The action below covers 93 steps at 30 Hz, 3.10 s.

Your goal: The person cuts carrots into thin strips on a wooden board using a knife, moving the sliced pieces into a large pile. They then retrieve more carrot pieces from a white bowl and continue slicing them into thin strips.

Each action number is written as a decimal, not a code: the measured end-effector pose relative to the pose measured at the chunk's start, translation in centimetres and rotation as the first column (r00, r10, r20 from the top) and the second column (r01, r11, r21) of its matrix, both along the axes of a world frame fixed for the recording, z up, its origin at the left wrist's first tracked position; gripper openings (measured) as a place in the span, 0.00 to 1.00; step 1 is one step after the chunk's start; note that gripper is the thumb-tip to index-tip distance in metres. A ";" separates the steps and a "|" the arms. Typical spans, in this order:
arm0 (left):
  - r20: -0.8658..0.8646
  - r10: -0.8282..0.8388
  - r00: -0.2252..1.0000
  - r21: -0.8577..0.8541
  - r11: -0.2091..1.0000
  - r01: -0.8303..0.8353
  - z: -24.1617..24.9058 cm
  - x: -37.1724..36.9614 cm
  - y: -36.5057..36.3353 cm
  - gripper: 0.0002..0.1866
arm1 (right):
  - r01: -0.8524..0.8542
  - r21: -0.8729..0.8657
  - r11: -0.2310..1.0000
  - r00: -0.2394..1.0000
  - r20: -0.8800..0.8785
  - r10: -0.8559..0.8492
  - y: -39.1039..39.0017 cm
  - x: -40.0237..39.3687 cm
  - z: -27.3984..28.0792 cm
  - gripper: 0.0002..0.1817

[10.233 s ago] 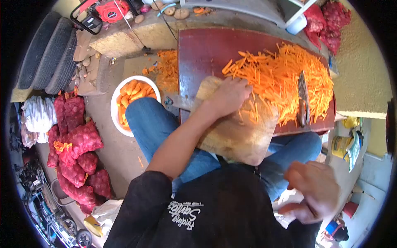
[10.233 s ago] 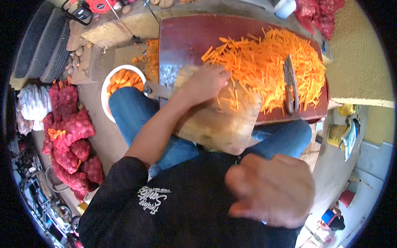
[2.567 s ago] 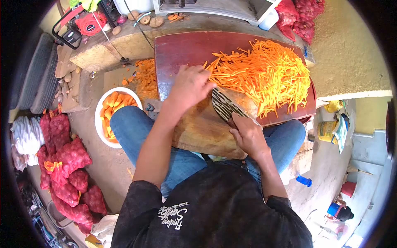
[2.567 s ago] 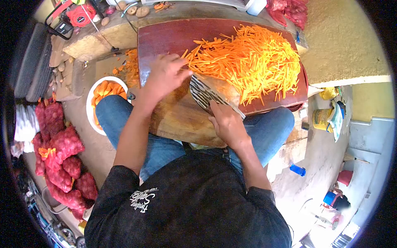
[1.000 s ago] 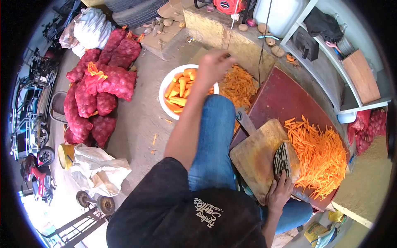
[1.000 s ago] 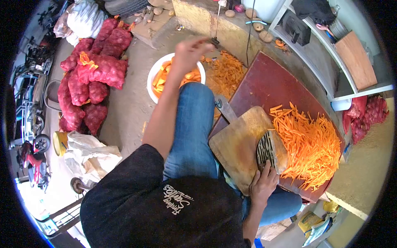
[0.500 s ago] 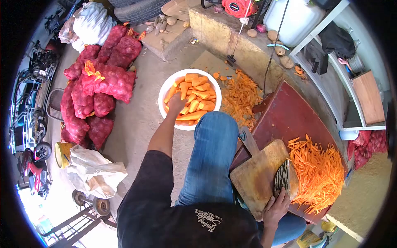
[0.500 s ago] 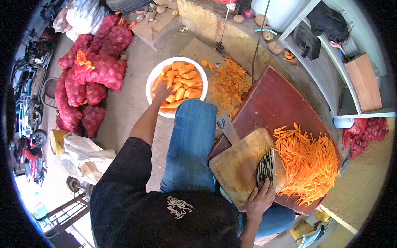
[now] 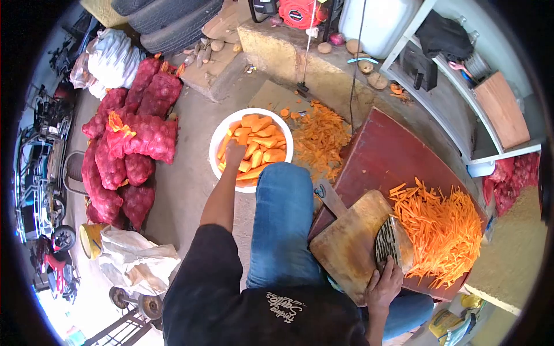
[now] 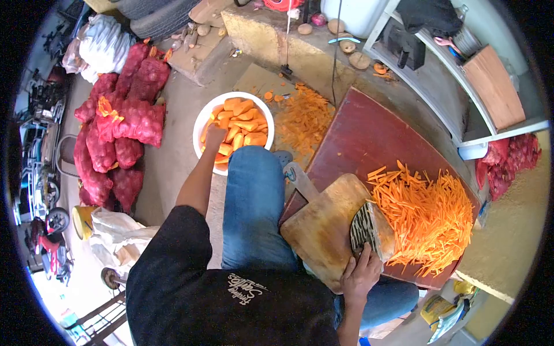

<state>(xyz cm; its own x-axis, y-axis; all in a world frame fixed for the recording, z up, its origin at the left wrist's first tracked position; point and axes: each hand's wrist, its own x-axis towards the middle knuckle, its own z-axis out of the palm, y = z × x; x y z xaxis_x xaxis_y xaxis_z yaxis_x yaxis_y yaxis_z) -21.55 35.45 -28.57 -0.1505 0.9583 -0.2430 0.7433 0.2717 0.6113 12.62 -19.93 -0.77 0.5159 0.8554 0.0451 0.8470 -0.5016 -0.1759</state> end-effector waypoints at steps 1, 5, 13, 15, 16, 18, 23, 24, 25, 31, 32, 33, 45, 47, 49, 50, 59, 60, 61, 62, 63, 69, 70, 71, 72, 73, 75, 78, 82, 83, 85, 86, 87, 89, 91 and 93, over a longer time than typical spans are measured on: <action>0.186 0.049 0.981 0.001 0.999 -0.050 1.5 -0.1 -1.2 0.32 | -0.007 0.005 1.000 1.000 0.009 0.007 0.1 0.0 0.1 0.32; 0.544 0.015 0.839 0.000 1.000 -0.019 11.1 0.2 -5.9 0.32 | -0.024 0.032 0.999 1.000 0.012 0.024 0.5 -0.2 0.9 0.32; 0.593 -0.461 0.659 0.348 0.886 0.307 29.9 6.1 -15.1 0.29 | -0.078 0.215 0.973 0.992 -0.078 0.096 0.1 0.2 1.6 0.31; 0.560 -0.573 0.598 0.378 0.819 0.431 32.8 8.8 -18.6 0.28 | -0.038 0.260 0.965 0.990 -0.119 0.071 -0.4 0.4 2.3 0.30; 0.547 -0.615 0.567 0.388 0.787 0.479 33.4 10.4 -20.5 0.29 | -0.003 0.292 0.956 0.985 -0.162 0.053 -0.6 0.3 2.9 0.29; 0.290 -0.829 0.478 0.536 0.555 0.636 33.2 13.2 -24.0 0.29 | 0.074 0.341 0.937 0.969 -0.247 0.014 -1.3 0.1 4.4 0.29; -0.277 -0.915 0.294 0.532 0.109 0.840 29.6 18.7 -32.0 0.24 | 0.272 0.416 0.868 0.856 -0.517 -0.020 -4.0 -0.6 6.0 0.24; -0.392 -0.880 0.270 0.520 0.030 0.853 29.2 19.2 -33.0 0.23 | 0.293 0.408 0.865 0.835 -0.550 -0.023 -4.6 -1.0 6.0 0.24; -0.373 -0.888 0.270 0.527 0.036 0.849 28.9 19.3 -33.6 0.21 | 0.310 0.404 0.861 0.813 -0.582 -0.019 -5.0 -1.3 5.9 0.24; -0.199 -0.941 0.274 0.591 0.108 0.799 28.6 18.8 -31.5 0.19 | 0.305 0.410 0.860 0.775 -0.632 0.026 -5.4 -2.3 6.6 0.26; -0.156 -0.949 0.274 0.603 0.128 0.787 28.5 18.6 -31.4 0.18 | 0.299 0.418 0.858 0.780 -0.625 0.033 -5.2 -2.4 6.8 0.26; -0.114 -0.960 0.255 0.584 0.143 0.799 28.8 18.7 -31.6 0.19 | 0.292 0.425 0.857 0.787 -0.616 0.038 -5.1 -2.5 6.9 0.26; -0.203 -0.968 0.145 0.523 0.018 0.852 29.0 21.9 -34.3 0.18 | 0.192 0.412 0.891 0.775 -0.620 0.120 -3.6 -3.3 7.2 0.31; -0.166 -0.977 0.136 0.536 0.026 0.844 28.7 21.9 -34.3 0.20 | 0.217 0.286 0.933 0.722 -0.690 0.043 -4.1 -3.3 8.2 0.30; -0.153 -0.979 0.133 0.544 0.028 0.838 28.6 21.9 -34.3 0.21 | 0.223 0.218 0.950 0.686 -0.727 0.006 -4.3 -3.4 8.9 0.29; -0.158 -0.978 0.133 0.546 0.026 0.837 28.7 21.9 -34.3 0.21 | 0.222 0.217 0.951 0.680 -0.733 0.009 -4.4 -3.5 9.0 0.29; -0.123 -0.980 0.158 0.586 0.057 0.808 28.4 22.3 -34.6 0.20 | 0.190 0.158 0.969 0.650 -0.760 -0.004 -2.8 -3.0 9.2 0.31; -0.106 -0.981 0.162 0.587 0.070 0.807 28.2 22.3 -34.6 0.21 | 0.184 0.144 0.972 0.646 -0.763 -0.009 -2.6 -2.9 9.1 0.31; -0.092 -0.981 0.169 0.592 0.083 0.802 28.0 22.2 -34.6 0.22 | 0.172 0.148 0.974 0.655 -0.756 -0.001 -2.3 -2.8 9.0 0.31; -0.077 -0.981 0.177 0.596 0.097 0.797 27.7 22.2 -34.6 0.22 | 0.160 0.151 0.975 0.662 -0.749 0.007 -2.1 -2.6 8.9 0.30; -0.062 -0.981 0.186 0.601 0.113 0.791 27.5 22.2 -34.7 0.23 | 0.147 0.153 0.977 0.671 -0.741 0.015 -1.8 -2.3 8.9 0.30; -0.021 -0.980 0.196 0.616 0.142 0.775 27.0 22.3 -34.4 0.26 | 0.116 0.152 0.982 0.624 -0.780 0.047 -0.6 0.1 9.6 0.27; -0.018 -0.979 0.201 0.610 0.149 0.779 27.1 22.3 -34.3 0.26 | 0.111 0.154 0.982 0.632 -0.774 0.051 -0.3 0.3 9.5 0.27; -0.014 -0.979 0.205 0.603 0.155 0.782 27.1 22.3 -34.3 0.27 | 0.105 0.158 0.982 0.639 -0.767 0.055 0.0 0.3 9.3 0.27; -0.012 -0.978 0.210 0.597 0.161 0.786 27.1 22.3 -34.3 0.27 | 0.100 0.162 0.982 0.648 -0.760 0.059 0.3 0.3 9.1 0.27; -0.014 -0.976 0.217 0.600 0.165 0.783 27.0 22.3 -34.4 0.27 | 0.099 0.176 0.979 0.660 -0.749 0.068 0.4 0.2 8.9 0.27; -0.022 -0.972 0.233 0.606 0.172 0.776 26.9 22.4 -34.3 0.27 | 0.094 0.207 0.974 0.683 -0.725 0.087 0.9 0.1 8.5 0.27; -0.028 -0.971 0.239 0.618 0.171 0.767 26.6 22.3 -34.5 0.26 | 0.097 0.167 0.981 0.667 -0.743 0.060 1.8 0.2 8.1 0.27; -0.041 -0.977 0.211 0.635 0.138 0.760 27.1 22.3 -34.8 0.25 | 0.120 0.255 0.959 0.666 -0.737 0.113 4.5 1.4 5.1 0.25; -0.035 -0.977 0.212 0.629 0.143 0.764 27.1 22.2 -34.9 0.24 | 0.119 0.268 0.956 0.656 -0.744 0.127 5.3 1.9 5.0 0.24; -0.016 -0.974 0.224 0.633 0.164 0.757 27.1 22.2 -35.0 0.24 | 0.140 0.292 0.946 0.634 -0.760 0.141 5.7 2.1 4.8 0.23; 0.001 -0.971 0.238 0.637 0.184 0.749 26.8 22.2 -35.0 0.24 | 0.162 0.299 0.940 0.617 -0.774 0.140 5.5 2.2 4.6 0.23; 0.020 -0.967 0.256 0.638 0.209 0.741 26.7 22.1 -35.0 0.23 | 0.180 0.301 0.936 0.597 -0.790 0.139 5.2 2.4 4.5 0.22; 0.036 -0.967 0.254 0.652 0.215 0.727 26.7 22.0 -34.8 0.22 | 0.210 0.267 0.941 0.591 -0.801 0.096 4.0 2.3 6.7 0.22; 0.057 -0.967 0.247 0.643 0.225 0.732 26.7 21.7 -34.9 0.21 | 0.212 0.237 0.948 0.591 -0.804 0.069 2.4 2.0 8.8 0.22; 0.078 -0.971 0.226 0.622 0.225 0.750 26.6 21.8 -34.6 0.20 | 0.193 0.223 0.956 0.610 -0.790 0.061 0.9 1.8 10.1 0.23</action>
<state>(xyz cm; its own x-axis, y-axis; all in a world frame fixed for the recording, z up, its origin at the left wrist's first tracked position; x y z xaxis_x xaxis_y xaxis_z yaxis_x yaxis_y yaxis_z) 0.27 0.81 -1.99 0.8354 0.3817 0.3955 -0.0081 -0.7109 0.7033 14.42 -19.07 9.35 0.5145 0.8359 -0.1911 0.2850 -0.3769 -0.8813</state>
